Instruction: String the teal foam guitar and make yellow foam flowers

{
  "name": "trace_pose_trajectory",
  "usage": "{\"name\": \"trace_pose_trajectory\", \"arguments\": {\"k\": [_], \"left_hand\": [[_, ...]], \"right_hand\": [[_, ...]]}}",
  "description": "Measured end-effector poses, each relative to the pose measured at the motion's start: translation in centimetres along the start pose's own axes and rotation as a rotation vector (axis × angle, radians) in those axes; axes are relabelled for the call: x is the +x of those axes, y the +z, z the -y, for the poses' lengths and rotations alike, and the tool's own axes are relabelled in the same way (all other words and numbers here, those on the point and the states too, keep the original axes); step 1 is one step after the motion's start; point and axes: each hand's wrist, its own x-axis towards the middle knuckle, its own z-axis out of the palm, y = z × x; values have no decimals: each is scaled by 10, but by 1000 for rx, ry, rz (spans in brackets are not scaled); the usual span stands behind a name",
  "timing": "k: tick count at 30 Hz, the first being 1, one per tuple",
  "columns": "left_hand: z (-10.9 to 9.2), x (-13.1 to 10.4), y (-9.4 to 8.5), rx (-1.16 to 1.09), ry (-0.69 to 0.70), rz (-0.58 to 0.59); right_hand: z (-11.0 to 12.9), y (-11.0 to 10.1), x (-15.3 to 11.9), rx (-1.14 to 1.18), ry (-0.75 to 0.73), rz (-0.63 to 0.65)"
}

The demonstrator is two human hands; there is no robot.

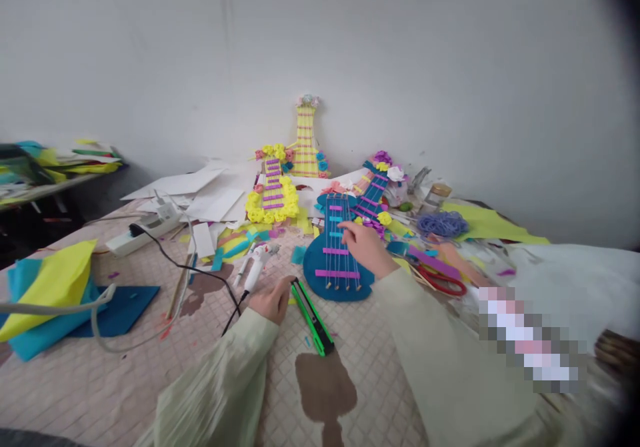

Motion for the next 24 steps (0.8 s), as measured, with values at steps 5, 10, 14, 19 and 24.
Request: {"name": "trace_pose_trajectory", "arguments": {"k": [5, 10, 14, 19, 24], "left_hand": [[-4, 2, -2, 27, 124, -58], [-4, 2, -3, 7, 228, -59], [-4, 2, -1, -1, 257, -25], [-2, 3, 3, -15, 272, 3], [-1, 2, 6, -27, 262, 19]], "right_hand": [[23, 36, 65, -182, -163, 155], [25, 80, 108, -306, -187, 310], [19, 98, 126, -324, -163, 386], [18, 101, 137, -244, -125, 413], [20, 91, 137, -108, -106, 412]]}}
